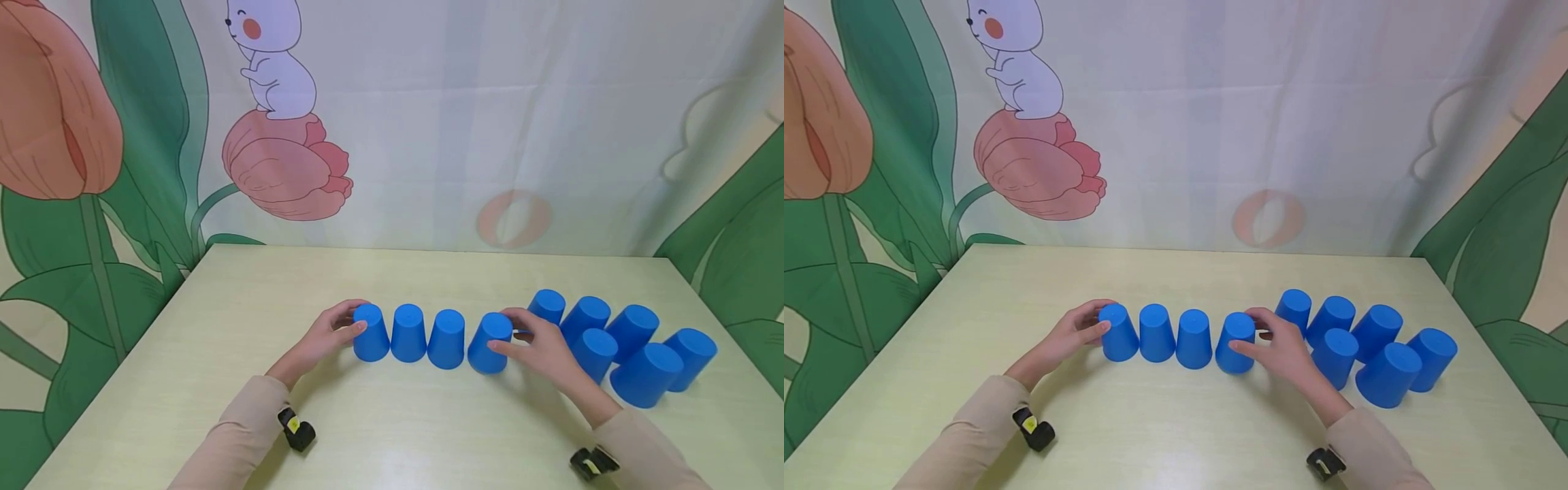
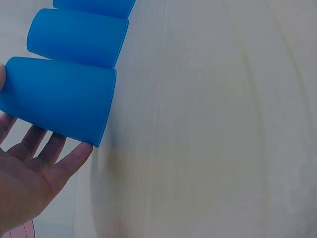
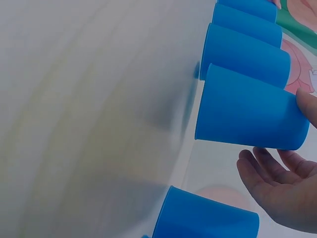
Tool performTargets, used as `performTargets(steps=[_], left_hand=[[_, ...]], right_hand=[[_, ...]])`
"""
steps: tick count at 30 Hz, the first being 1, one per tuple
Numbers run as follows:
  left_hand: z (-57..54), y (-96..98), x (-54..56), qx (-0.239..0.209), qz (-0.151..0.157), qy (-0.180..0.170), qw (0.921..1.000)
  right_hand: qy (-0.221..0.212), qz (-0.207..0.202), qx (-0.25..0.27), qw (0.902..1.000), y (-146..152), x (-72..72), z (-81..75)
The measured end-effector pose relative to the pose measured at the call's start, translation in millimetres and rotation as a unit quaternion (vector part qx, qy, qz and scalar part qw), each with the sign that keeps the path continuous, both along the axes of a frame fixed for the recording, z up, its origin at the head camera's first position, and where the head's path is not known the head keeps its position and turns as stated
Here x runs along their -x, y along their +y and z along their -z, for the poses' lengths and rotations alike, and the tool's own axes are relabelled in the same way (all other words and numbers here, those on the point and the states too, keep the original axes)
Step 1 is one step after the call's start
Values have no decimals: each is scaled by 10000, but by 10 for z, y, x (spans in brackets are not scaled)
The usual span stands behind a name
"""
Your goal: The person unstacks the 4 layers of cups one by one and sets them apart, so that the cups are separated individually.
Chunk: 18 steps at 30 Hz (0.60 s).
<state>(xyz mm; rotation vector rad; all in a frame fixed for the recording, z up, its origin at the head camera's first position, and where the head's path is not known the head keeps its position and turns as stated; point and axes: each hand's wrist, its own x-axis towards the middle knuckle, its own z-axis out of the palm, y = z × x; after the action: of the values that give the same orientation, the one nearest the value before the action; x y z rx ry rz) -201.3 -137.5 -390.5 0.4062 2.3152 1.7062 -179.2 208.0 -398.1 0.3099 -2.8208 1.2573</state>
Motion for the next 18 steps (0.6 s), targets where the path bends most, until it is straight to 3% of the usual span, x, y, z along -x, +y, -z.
performTargets(steps=[12, 18], left_hand=[[-2, 2, -2, 49, -1, 1, 10000], [-5, 4, -5, 71, -19, 9, 10000]], right_hand=[[-227, 383, -140, 9989, 167, -143, -93], [-88, 461, -131, 9988, 290, -206, -130]])
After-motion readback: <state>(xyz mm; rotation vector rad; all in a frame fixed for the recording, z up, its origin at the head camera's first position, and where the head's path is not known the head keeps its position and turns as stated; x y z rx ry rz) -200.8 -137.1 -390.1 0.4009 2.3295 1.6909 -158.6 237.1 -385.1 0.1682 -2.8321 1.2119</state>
